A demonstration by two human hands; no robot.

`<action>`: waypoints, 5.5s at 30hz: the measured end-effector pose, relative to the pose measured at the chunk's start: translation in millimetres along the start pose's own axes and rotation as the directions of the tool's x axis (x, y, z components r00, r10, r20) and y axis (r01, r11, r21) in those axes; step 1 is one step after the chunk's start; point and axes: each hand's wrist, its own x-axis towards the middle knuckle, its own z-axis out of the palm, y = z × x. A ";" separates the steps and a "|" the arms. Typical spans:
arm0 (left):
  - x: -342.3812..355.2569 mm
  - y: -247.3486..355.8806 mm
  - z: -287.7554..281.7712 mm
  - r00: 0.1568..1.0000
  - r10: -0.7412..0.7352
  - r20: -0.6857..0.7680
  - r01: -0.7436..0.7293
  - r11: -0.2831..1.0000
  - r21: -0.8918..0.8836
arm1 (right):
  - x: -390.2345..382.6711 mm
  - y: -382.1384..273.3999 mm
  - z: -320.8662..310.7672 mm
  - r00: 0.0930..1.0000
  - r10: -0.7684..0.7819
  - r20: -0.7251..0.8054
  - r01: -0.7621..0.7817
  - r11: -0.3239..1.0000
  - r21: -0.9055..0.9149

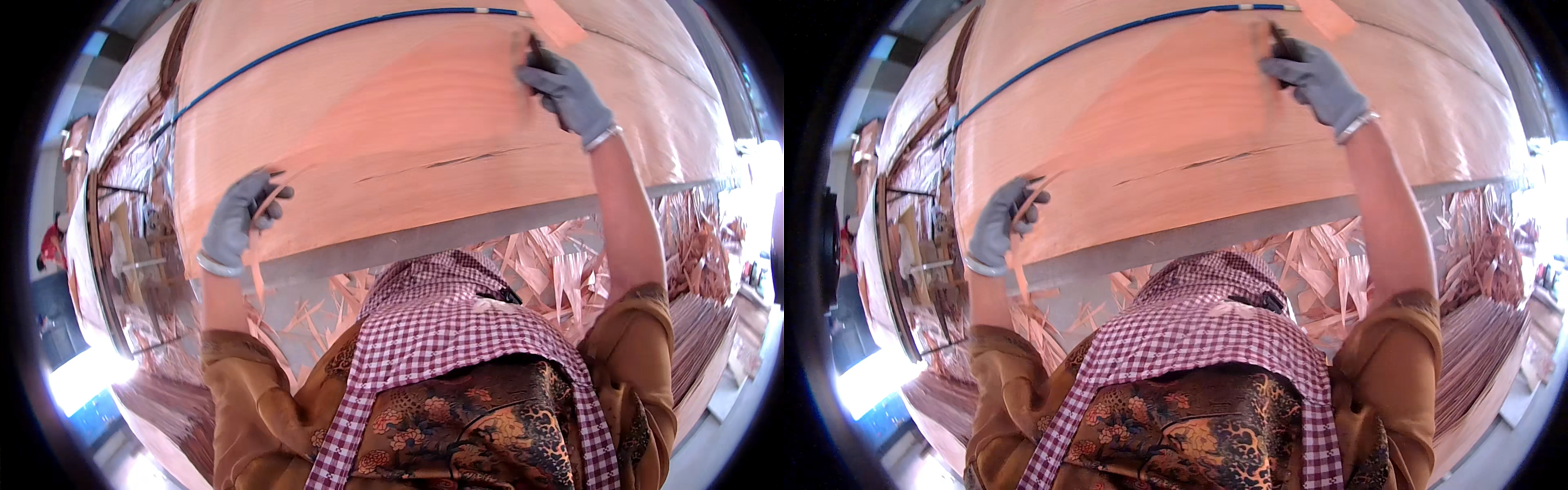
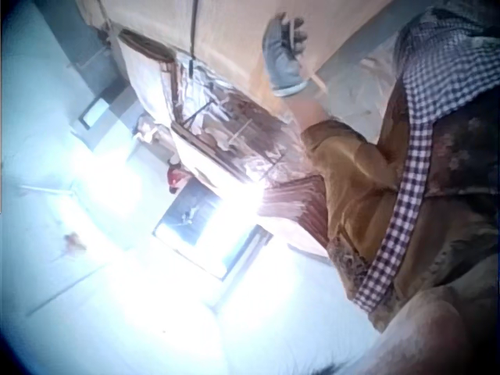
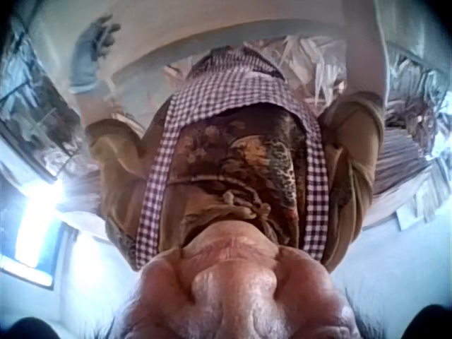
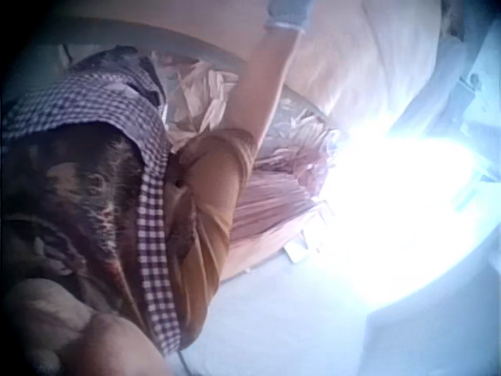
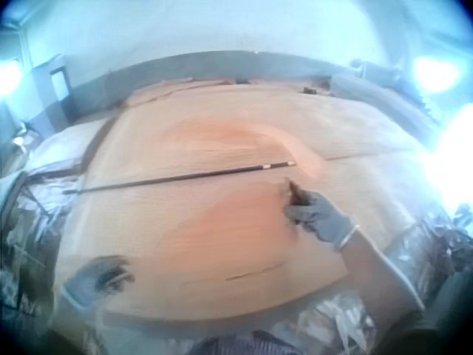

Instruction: The person cuts thin sheets of wood veneer using a utility knife. They measure the material with a tape measure, trim uneven edges, and move large sections of the veneer between stacks on a workbench.

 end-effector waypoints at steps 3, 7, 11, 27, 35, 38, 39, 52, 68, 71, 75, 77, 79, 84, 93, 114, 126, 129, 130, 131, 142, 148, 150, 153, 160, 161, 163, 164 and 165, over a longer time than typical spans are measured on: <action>-3.8 22.4 -19.3 0.975 0.019 0.223 0.018 0.987 -0.162 | -1.5 18.6 -13.0 0.994 0.092 -0.053 -0.093 0.996 -0.005; -4.6 19.2 -33.1 0.991 0.130 0.042 -0.086 0.835 -0.543 | -6.7 82.6 -22.0 0.976 0.215 -0.025 -0.213 0.975 0.067; -31.5 -47.1 -38.9 0.609 0.330 -0.722 -0.563 0.820 -0.101 | -16.7 122.0 -13.4 0.968 0.252 0.000 -0.250 0.960 0.129; 41.3 -149.4 174.1 0.699 0.714 0.029 0.094 -0.132 0.987 | -26.3 129.5 -44.5 0.979 0.198 -0.047 -0.199 0.980 -0.016; 75.4 -133.5 165.5 0.690 0.663 -0.289 0.005 0.396 0.918 | -26.1 85.5 -11.1 0.909 -0.067 0.411 0.218 0.918 -0.331; 86.1 -135.4 162.8 0.633 0.661 -0.403 0.004 0.519 0.855 | -18.8 47.2 60.5 0.774 0.161 0.613 0.545 0.324 -0.773; 88.2 -136.4 159.4 0.644 0.648 -0.407 -0.001 0.533 0.846 | -15.8 47.5 80.4 0.763 0.111 0.637 0.571 0.346 -0.744; 90.6 -125.5 195.3 0.582 0.532 -0.615 0.217 0.627 0.748 | -15.6 67.3 86.1 0.690 0.221 0.689 0.653 0.219 -0.725; 96.8 -124.9 205.6 0.573 0.531 -0.624 0.321 0.555 0.767 | -4.0 76.4 -110.7 0.738 0.354 0.574 0.628 -0.050 -0.776; 96.5 -131.6 204.9 0.544 0.579 -0.607 0.295 0.545 0.785 | 5.7 50.5 -82.1 0.772 0.192 0.605 0.596 0.109 -0.795; 98.4 -135.9 204.6 0.502 0.630 -0.593 0.241 0.556 0.795 | 22.3 47.1 16.3 0.656 -0.060 0.752 0.741 0.240 -0.627; 100.0 -137.4 206.4 0.500 0.631 -0.593 0.240 0.557 0.795 | 39.0 48.0 67.8 0.555 -0.067 0.829 0.825 0.174 -0.538; 98.1 -133.9 206.2 0.511 0.613 -0.602 0.247 0.567 0.786 | 46.3 39.7 108.8 0.486 0.016 0.874 0.872 0.048 -0.487; 99.8 -134.0 204.6 0.514 0.604 -0.610 0.262 0.567 0.781 | 50.5 26.4 124.2 0.522 0.218 0.825 0.852 -0.098 -0.514; 100.3 -131.2 206.1 0.554 0.539 -0.634 0.322 0.564 0.760 | 21.4 88.8 -6.3 0.756 0.093 0.648 0.654 -0.067 -0.754; 95.8 -122.6 210.6 0.561 0.546 -0.623 0.341 0.533 0.774 | 3.5 106.2 -41.0 0.972 -0.228 0.052 0.203 0.713 -0.671; 95.7 -128.9 209.8 0.556 0.560 -0.614 0.349 0.513 0.784 | 0.3 39.0 -43.9 0.927 0.157 0.340 0.004 0.903 -0.429; 96.7 -133.1 206.0 0.547 0.574 -0.610 0.326 0.524 0.786 | -36.1 12.2 -30.3 0.661 0.053 0.748 0.284 0.905 -0.316; 96.2 -133.3 205.5 0.546 0.584 -0.600 0.299 0.534 0.791 | -41.5 9.2 -24.1 0.527 0.091 0.845 0.203 0.952 -0.229; 94.8 -133.6 204.4 0.543 0.593 -0.594 0.275 0.544 0.793 | -48.2 19.4 -12.8 0.638 0.141 0.757 -0.103 0.990 -0.097; 73.0 -130.9 173.4 0.677 0.664 -0.318 0.245 0.204 0.948 | 2.3 103.2 34.8 0.885 -0.055 0.463 0.329 0.778 -0.535; 63.4 -123.8 159.5 0.663 0.727 -0.177 0.171 0.083 0.982 | 4.6 103.9 34.1 0.879 -0.040 0.475 0.327 0.775 -0.541; 58.8 -124.4 157.9 0.619 0.768 -0.165 0.165 0.077 0.983 | 4.5 102.9 34.1 0.871 -0.041 0.489 0.333 0.782 -0.527; 34.0 -126.1 154.4 0.543 0.829 -0.132 0.170 0.046 0.984 | 5.6 102.9 34.3 0.861 -0.041 0.507 0.333 0.799 -0.501; -128.9 -179.5 50.2 0.404 0.856 -0.323 0.436 0.130 0.890 | 6.0 100.4 35.8 0.862 -0.008 0.507 0.321 0.783 -0.533; -161.4 -195.1 27.8 0.468 0.744 -0.476 0.678 0.043 0.734 | 4.4 99.7 38.1 0.861 -0.024 0.508 0.343 0.764 -0.546; -208.8 -220.7 -13.5 0.553 0.289 -0.781 0.832 -0.159 0.531 | 1.0 95.9 43.6 0.875 -0.083 0.477 0.387 0.713 -0.585; -206.2 -218.6 -22.2 0.532 0.067 -0.844 0.837 -0.189 0.513 | -1.2 100.6 36.1 0.888 -0.101 0.449 0.388 0.691 -0.610; -192.4 -211.7 -25.2 0.563 0.110 -0.819 0.826 -0.122 0.551 | -4.0 101.4 32.1 0.892 -0.110 0.439 0.383 0.698 -0.605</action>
